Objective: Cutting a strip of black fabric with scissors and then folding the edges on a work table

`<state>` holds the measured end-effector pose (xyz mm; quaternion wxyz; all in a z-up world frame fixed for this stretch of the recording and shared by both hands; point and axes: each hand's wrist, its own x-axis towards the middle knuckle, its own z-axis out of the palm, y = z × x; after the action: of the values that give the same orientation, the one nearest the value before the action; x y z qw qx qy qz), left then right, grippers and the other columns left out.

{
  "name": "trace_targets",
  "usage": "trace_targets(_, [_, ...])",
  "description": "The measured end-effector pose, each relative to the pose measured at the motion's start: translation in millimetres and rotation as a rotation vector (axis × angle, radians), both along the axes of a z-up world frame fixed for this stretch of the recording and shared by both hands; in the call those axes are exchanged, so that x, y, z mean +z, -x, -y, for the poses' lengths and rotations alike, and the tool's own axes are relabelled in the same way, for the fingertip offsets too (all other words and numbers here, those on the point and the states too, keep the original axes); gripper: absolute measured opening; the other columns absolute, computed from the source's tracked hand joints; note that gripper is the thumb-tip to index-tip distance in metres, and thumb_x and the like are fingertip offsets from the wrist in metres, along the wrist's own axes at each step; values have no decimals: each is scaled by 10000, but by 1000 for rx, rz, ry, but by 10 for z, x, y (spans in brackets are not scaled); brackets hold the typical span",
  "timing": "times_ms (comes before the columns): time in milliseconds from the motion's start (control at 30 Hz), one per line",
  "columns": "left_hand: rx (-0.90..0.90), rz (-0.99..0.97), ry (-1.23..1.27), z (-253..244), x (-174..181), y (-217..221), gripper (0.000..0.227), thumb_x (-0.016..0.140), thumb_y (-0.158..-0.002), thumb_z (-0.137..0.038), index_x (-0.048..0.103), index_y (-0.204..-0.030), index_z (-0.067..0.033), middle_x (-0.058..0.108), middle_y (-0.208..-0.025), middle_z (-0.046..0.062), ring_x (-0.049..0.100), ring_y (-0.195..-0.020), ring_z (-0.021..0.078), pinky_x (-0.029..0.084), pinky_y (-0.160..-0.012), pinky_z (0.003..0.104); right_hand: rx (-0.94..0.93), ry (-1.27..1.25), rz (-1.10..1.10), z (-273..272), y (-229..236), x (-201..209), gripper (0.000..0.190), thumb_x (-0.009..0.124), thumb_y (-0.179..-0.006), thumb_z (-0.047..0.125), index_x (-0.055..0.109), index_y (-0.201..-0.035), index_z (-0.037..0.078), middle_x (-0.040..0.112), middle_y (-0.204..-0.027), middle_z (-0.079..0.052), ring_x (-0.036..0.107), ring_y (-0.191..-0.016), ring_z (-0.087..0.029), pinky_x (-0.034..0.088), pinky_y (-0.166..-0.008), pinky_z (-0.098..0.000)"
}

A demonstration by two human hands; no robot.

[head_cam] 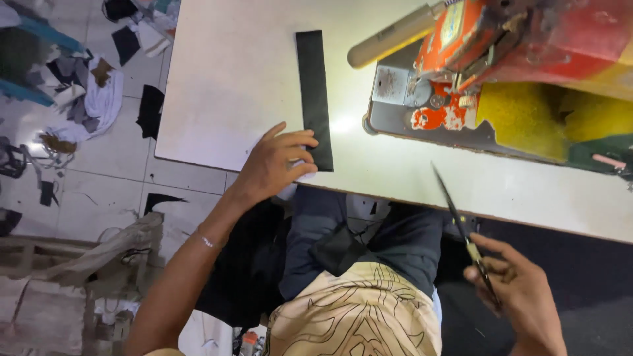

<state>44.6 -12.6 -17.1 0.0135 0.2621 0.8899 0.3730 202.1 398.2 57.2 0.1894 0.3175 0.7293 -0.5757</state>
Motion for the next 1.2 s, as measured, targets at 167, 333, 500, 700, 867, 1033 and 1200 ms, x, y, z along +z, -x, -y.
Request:
trace_targets(167, [30,35,-50,-24,70,17,132,799,-889,-239,793,-822,-126,788,-1111,22,682,-1220,222,327,-1147,541,-50,77,-174,247,-73,-245,532,678,-855,-82,627,-1373,27,642,-766,-175,395,-457,-134,217,-353,-264])
trace_targets(333, [97,78,-44,-143,367,121,231,621,-1001,-272,750,-931,-93,799,-1080,45,732,-1015,240,346,-1118,513,-122,211,-260,476,-214,-460,542,524,-876,-203,597,-1370,7,654,-778,-194,377,-451,-123,266,-361,-263])
trace_targets(500, [147,-241,40,76,553,1406,102,673,-1004,-93,615,-979,-173,801,-1028,-25,749,-777,140,556,-719,335,-167,166,-133,538,-229,-418,514,678,-902,-41,609,-1405,38,616,-717,-152,362,-507,-153,233,-412,-302])
trace_targets(700, [233,-334,36,-12,348,1724,104,662,-955,-114,632,-894,-192,768,-930,-54,727,-766,156,527,-673,364,-103,96,-270,585,-254,-705,546,721,-853,-10,590,-1381,29,500,-564,-36,345,-433,-71,290,-322,-268])
trace_targets(867, [332,-473,42,-110,485,1959,120,652,-911,-133,648,-819,-209,739,-842,-81,707,-755,170,500,-631,390,-155,155,-230,729,-122,-615,571,738,-836,9,589,-1386,9,411,-575,-55,291,-465,-121,261,-369,-312])
trace_targets(1033, [297,-515,95,58,-212,1383,235,779,-890,-231,777,-1023,-37,760,-1177,141,714,-1078,287,529,-940,422,-139,156,-243,726,-22,-628,584,734,-840,29,579,-1403,27,388,-591,-57,302,-470,-146,274,-378,-321])
trace_targets(1200, [233,-397,272,68,-77,932,478,639,-1053,-368,634,-1401,-41,576,-1497,137,400,-1429,408,281,-1108,654,-167,167,-241,780,24,-604,601,724,-841,35,552,-1416,39,413,-594,-52,370,-443,-152,301,-361,-300])
